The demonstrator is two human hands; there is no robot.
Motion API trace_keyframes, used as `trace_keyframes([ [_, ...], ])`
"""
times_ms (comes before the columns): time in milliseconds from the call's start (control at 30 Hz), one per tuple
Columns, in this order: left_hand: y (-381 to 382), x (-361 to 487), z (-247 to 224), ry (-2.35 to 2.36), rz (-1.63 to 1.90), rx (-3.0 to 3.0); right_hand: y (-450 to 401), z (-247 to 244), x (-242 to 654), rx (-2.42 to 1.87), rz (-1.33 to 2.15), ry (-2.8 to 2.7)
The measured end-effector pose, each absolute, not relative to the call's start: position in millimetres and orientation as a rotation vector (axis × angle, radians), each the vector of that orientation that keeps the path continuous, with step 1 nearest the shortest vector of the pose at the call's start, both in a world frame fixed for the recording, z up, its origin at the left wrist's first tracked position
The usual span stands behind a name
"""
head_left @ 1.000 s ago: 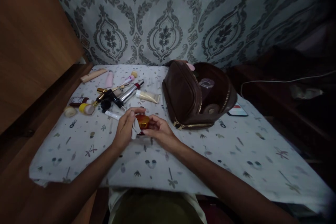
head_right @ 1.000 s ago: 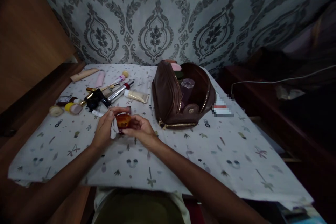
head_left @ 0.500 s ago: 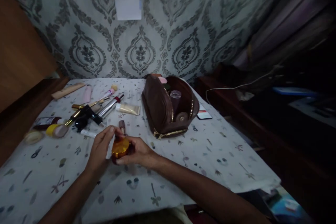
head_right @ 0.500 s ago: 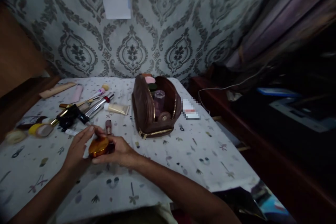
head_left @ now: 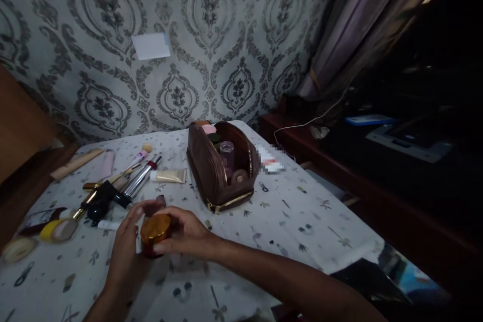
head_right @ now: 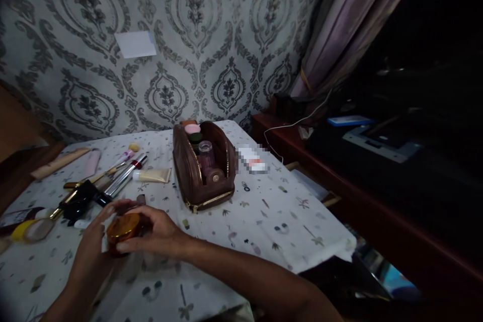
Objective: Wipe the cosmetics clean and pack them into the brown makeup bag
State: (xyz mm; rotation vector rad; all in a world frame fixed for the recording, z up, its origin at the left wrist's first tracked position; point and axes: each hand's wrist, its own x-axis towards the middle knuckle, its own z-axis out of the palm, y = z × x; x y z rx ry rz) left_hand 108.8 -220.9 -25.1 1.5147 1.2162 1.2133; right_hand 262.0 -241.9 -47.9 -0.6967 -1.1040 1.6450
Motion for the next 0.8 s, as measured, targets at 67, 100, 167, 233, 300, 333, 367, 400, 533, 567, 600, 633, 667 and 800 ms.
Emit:
trace_keyframes([
  [67,-220.6,110.3,-25.1,1.193,1.2,1.661,-242.7,-42.2,267.3,-0.737,1.488,-1.195],
  [100,-220.6,112.7,-24.1,1.191,1.195,1.695,-243.5,-37.9,271.3,-0.736,1.405,-1.235],
  [167,-220.3,121.8,-18.2,1.211,1.199,1.643,-246.8,-25.4,282.9,-0.704,1.265,-1.281],
  [233,-218.4,136.1,-6.3,1.207,1.197,1.563,-252.0,-8.0,299.7,-0.664,1.203,-1.275],
  [300,-213.4,154.0,11.1,1.158,1.177,1.602,-258.2,12.4,321.2,-0.66,1.217,-1.235],
  [333,-209.4,163.7,21.2,1.123,1.171,1.68,-261.0,22.8,333.4,-0.658,1.205,-1.216],
  [367,-204.7,173.7,31.8,1.091,1.164,1.795,-263.0,32.8,346.4,-0.679,1.187,-1.193],
  [400,-199.3,184.2,42.6,1.049,1.158,1.95,-263.9,42.0,359.9,-0.692,1.141,-1.172],
  [533,-176.1,229.2,79.7,0.907,1.061,2.727,-254.5,69.0,415.5,-0.826,0.801,-1.115],
  [567,-170.7,240.6,86.0,0.914,1.021,2.888,-249.3,73.1,428.5,-0.852,0.725,-1.109],
  [600,-165.8,251.4,90.9,0.922,0.969,3.02,-243.4,76.4,440.8,-0.878,0.668,-1.108],
  [633,-161.4,261.3,94.3,0.929,0.901,3.121,-237.3,78.8,451.9,-0.901,0.625,-1.111],
  [667,-157.6,270.2,96.6,0.936,0.827,3.196,-231.1,80.6,461.7,-0.923,0.599,-1.117],
  [800,-151.8,292.6,99.6,0.991,0.476,3.341,-208.7,83.0,486.4,-0.991,0.649,-1.16],
])
